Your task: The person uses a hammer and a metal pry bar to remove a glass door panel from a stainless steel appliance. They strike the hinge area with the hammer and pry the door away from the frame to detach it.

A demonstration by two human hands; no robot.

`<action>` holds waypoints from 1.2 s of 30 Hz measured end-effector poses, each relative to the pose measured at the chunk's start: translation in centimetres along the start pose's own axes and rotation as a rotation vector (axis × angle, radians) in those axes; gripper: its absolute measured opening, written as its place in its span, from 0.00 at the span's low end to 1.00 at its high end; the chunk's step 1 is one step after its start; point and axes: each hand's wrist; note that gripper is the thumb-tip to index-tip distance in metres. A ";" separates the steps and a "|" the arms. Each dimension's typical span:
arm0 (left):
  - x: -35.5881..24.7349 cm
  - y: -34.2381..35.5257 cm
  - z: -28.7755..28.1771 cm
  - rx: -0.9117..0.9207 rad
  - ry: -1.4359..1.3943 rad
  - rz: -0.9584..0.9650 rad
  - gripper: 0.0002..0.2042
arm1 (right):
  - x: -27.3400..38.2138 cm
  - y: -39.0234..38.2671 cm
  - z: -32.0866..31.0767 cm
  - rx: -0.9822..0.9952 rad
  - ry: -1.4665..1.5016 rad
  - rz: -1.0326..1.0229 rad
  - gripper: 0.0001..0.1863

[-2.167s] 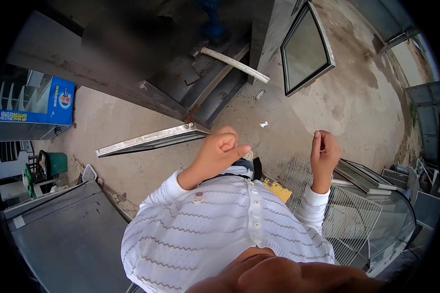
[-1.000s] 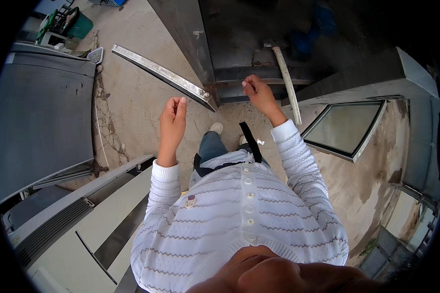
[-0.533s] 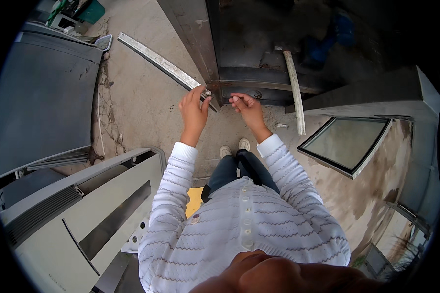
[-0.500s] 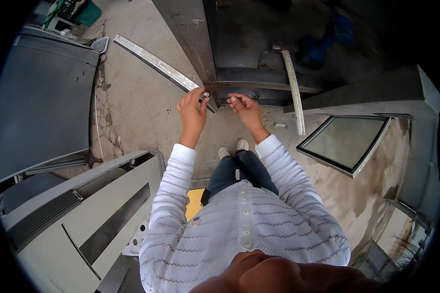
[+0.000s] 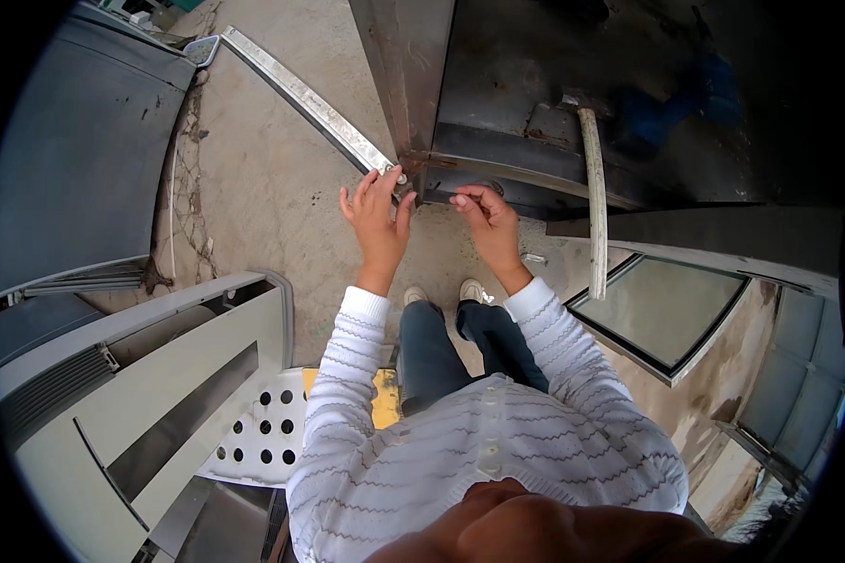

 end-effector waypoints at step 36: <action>2.7 -2.1 5.7 -0.481 0.112 0.477 0.26 | -7.6 9.4 1.0 -0.059 0.037 -1.183 0.06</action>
Point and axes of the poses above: each hand's wrist, its own y-axis towards the middle knuckle, its own z-axis out of the palm, x = y × z, and after that the axes turned 15 degrees about z, right-handed
